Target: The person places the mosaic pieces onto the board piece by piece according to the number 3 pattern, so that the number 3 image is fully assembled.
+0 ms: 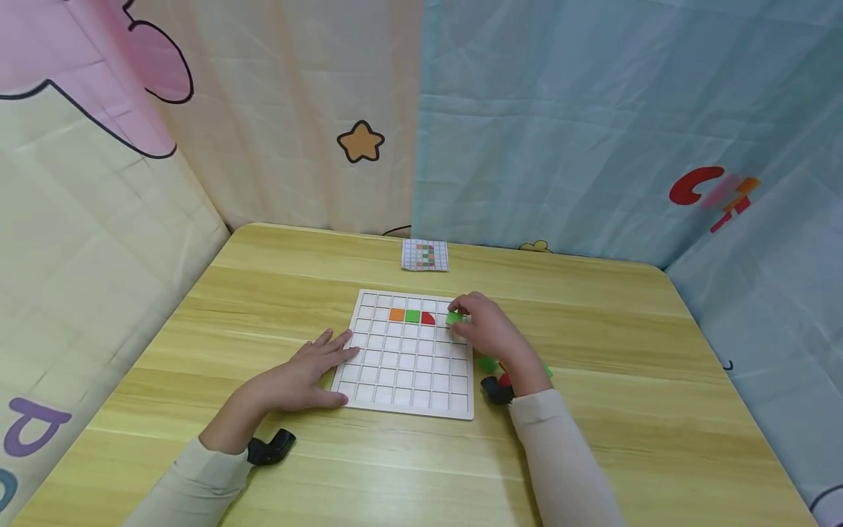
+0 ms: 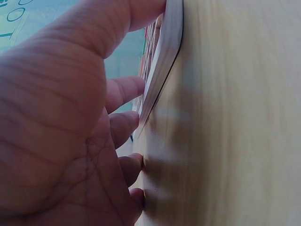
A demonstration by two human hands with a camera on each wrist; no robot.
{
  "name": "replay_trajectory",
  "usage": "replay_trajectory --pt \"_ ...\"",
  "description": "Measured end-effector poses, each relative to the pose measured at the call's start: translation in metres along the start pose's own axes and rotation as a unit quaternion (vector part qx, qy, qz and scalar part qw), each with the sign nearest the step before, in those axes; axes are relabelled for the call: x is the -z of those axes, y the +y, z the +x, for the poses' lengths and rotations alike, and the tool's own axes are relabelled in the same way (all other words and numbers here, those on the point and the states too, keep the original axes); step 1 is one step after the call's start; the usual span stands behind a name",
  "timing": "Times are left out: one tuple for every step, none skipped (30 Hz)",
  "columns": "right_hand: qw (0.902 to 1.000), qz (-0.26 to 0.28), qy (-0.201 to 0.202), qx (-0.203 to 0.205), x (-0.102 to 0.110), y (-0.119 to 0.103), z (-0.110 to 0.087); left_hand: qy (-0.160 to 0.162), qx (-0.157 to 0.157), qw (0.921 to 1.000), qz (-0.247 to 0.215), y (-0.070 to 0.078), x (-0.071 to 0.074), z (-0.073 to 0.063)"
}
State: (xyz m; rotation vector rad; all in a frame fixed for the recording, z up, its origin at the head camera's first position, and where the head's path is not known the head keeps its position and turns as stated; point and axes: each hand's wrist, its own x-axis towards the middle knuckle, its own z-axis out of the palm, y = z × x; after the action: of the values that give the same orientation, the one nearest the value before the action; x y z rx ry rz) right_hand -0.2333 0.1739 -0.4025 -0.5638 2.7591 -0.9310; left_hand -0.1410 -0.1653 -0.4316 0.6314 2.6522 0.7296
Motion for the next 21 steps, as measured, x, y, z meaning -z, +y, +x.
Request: replay_trajectory --pt "1.0 -0.001 -0.003 0.002 -0.001 -0.002 0.001 0.001 -0.003 1.0 0.0 0.0 0.0 0.0" --pt "1.0 -0.001 -0.006 0.005 -0.002 -0.004 0.002 0.001 -0.004 1.0 0.001 0.0 0.0 0.0" --pt "0.9999 0.0 -0.009 0.009 -0.004 -0.006 0.003 0.003 -0.007 1.0 0.002 -0.001 0.0 0.0" --pt "0.9998 -0.001 -0.013 0.013 -0.005 -0.008 0.004 0.004 -0.009 0.9999 0.002 -0.001 0.0 0.0" --pt "0.9997 -0.002 -0.016 0.018 -0.006 -0.01 0.005 0.005 -0.012 0.9999 0.003 -0.001 0.0 0.0" --pt "0.9996 -0.002 -0.018 0.023 -0.007 -0.012 0.006 0.006 -0.013 0.9999 0.004 -0.001 0.0 0.0" --pt "0.9994 -0.003 -0.021 0.028 -0.009 -0.014 0.007 0.006 -0.012 0.9999 0.005 -0.001 0.0 0.0" --pt "0.9993 -0.004 -0.023 0.031 -0.01 -0.016 0.008 0.005 -0.011 0.9999 0.005 0.0 0.0 0.0" --pt "0.9991 -0.004 -0.025 0.034 -0.011 -0.018 0.009 0.006 -0.011 0.9999 0.003 0.0 0.0 0.0" --pt "0.999 -0.005 -0.028 0.036 -0.012 -0.019 0.01 0.005 -0.011 0.9999 0.003 0.001 0.0 -0.001" --pt "0.9989 -0.002 -0.031 0.035 -0.013 -0.02 0.011 0.005 -0.01 0.9999 0.002 0.001 0.001 -0.001" --pt "0.9988 -0.001 -0.034 0.036 -0.015 -0.021 0.012 0.005 -0.01 0.9999 0.001 0.001 0.001 -0.001" --pt "0.9987 -0.002 -0.037 0.036 -0.016 -0.022 0.013 0.003 -0.009 1.0 0.002 0.002 0.001 -0.001" --pt "0.9985 -0.002 -0.04 0.036 -0.017 -0.023 0.014 0.003 -0.008 1.0 0.0 0.002 0.001 -0.001" --pt "0.9984 0.0 -0.043 0.036 -0.018 -0.024 0.014 0.002 -0.008 1.0 0.0 0.002 0.001 -0.001" --pt "0.9984 0.001 -0.045 0.035 -0.019 -0.024 0.015 0.002 -0.009 1.0 0.001 0.002 0.001 -0.001" --pt "0.9983 0.001 -0.047 0.035 -0.021 -0.025 0.016 0.001 -0.008 1.0 0.001 0.002 0.001 -0.001" --pt "0.9981 -0.003 -0.047 0.039 -0.022 -0.026 0.016 0.001 -0.008 1.0 0.001 0.002 0.001 -0.001" --pt "0.998 -0.006 -0.048 0.041 -0.022 -0.026 0.016 0.001 -0.007 1.0 0.002 0.002 0.001 0.0" --pt "0.9979 -0.007 -0.048 0.042 -0.023 -0.027 0.017 0.003 -0.008 1.0 0.001 0.002 0.001 0.0" --pt "0.9978 -0.01 -0.049 0.045 -0.024 -0.027 0.017 0.003 -0.008 1.0 0.001 0.002 0.001 0.0"
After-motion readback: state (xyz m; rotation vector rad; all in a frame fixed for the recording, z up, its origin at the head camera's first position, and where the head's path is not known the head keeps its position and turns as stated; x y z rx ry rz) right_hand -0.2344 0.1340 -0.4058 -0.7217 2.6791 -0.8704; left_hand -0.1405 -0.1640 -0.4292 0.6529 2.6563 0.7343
